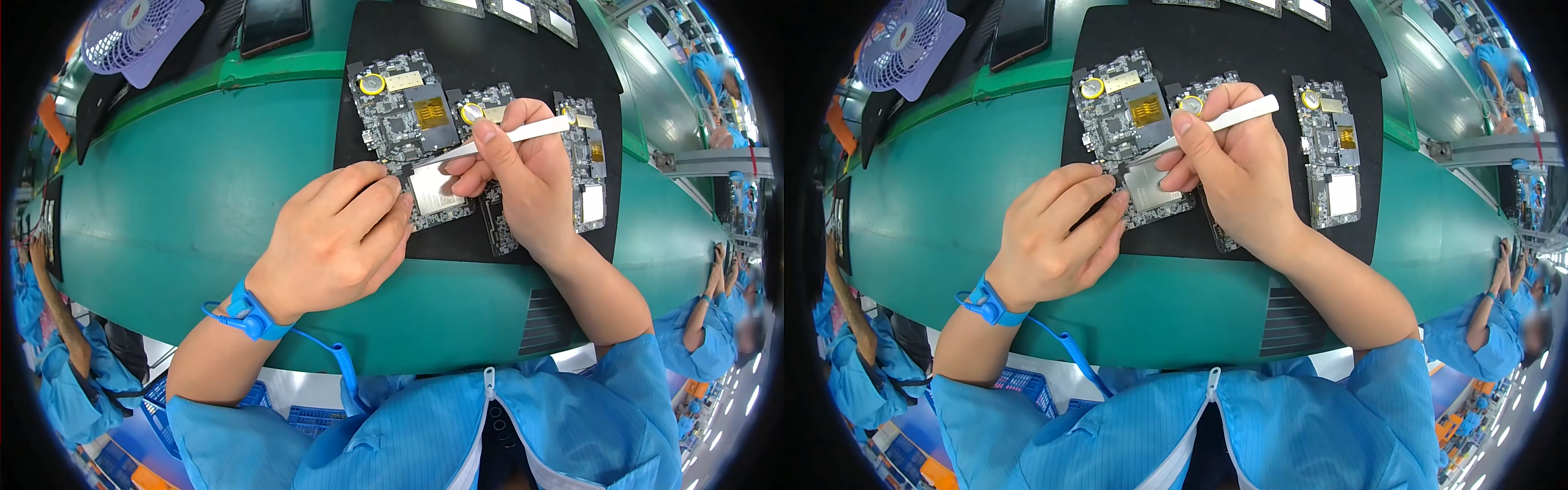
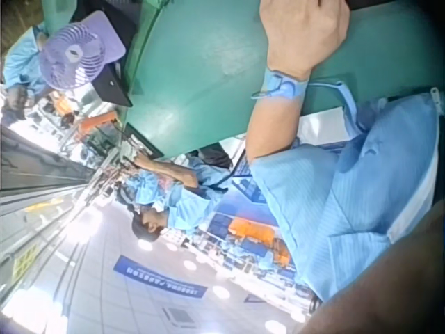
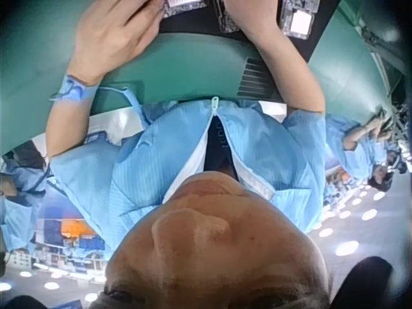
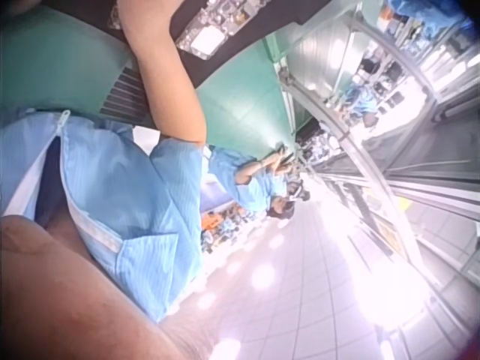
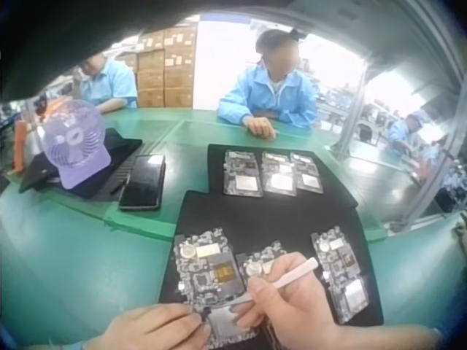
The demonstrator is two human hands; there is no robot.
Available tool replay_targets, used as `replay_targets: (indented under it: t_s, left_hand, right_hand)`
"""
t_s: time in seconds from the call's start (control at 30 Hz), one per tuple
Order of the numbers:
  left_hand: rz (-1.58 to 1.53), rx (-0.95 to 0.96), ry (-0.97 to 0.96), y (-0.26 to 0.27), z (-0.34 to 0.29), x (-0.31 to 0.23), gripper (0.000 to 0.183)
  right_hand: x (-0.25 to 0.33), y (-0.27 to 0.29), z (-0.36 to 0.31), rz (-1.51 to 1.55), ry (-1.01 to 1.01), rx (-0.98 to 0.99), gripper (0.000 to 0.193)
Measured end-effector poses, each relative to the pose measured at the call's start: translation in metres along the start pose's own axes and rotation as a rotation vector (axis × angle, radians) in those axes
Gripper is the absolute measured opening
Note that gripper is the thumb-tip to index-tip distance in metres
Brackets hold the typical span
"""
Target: The person uses tweezers to pick up small rectangular components from a sheet and places them onto circuit boards arranged on a black mat. The person repeats this process for multiple boards, carefully positioning each component before moving to the next unit.
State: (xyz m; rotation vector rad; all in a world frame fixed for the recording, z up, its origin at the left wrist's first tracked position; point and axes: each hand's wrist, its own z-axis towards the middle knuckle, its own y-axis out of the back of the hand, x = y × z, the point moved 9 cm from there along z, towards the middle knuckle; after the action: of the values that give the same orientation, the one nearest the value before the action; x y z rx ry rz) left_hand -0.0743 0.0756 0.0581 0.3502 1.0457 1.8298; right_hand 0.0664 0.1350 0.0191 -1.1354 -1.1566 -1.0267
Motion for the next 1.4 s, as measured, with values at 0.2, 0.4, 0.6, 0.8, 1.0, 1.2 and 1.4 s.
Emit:
replay_targets:
  t_s: [0.2, 0.4, 0.6, 0.8, 1.0, 1.2, 1.4]
  left_hand:
    - [0.0, -0.015, -0.008, 0.0, 0.0, 0.0, 0.026]
    - [-0.004, -0.007, -0.007, 0.0, 0.0, 0.0, 0.026]
    - [-0.053, -0.01, 0.024, 0.0, 0.001, 0.002, 0.026]
    - [-0.126, 0.057, 0.076, -0.003, 0.001, 0.005, 0.031]
    - [-0.192, 0.158, 0.112, -0.005, 0.004, 0.006, 0.034]
    - [-0.215, 0.145, 0.146, -0.004, 0.002, 0.006, 0.034]
    - [-0.267, 0.107, 0.165, -0.002, -0.002, 0.014, 0.032]
  right_hand:
    - [0.001, 0.001, 0.0, -0.017, 0.029, -0.014, 0.022]
    - [0.002, 0.001, -0.001, -0.031, 0.032, -0.015, 0.022]
    - [0.002, 0.001, -0.001, -0.015, 0.024, -0.018, 0.022]
    - [0.002, 0.0, -0.002, -0.032, 0.029, -0.033, 0.021]
    - [0.015, -0.004, -0.014, -0.265, 0.27, -0.046, 0.019]
    - [0.021, -0.008, -0.023, -0.256, 0.481, 0.0, 0.016]
    - [0.021, -0.015, -0.027, -0.378, 0.505, 0.048, 0.016]
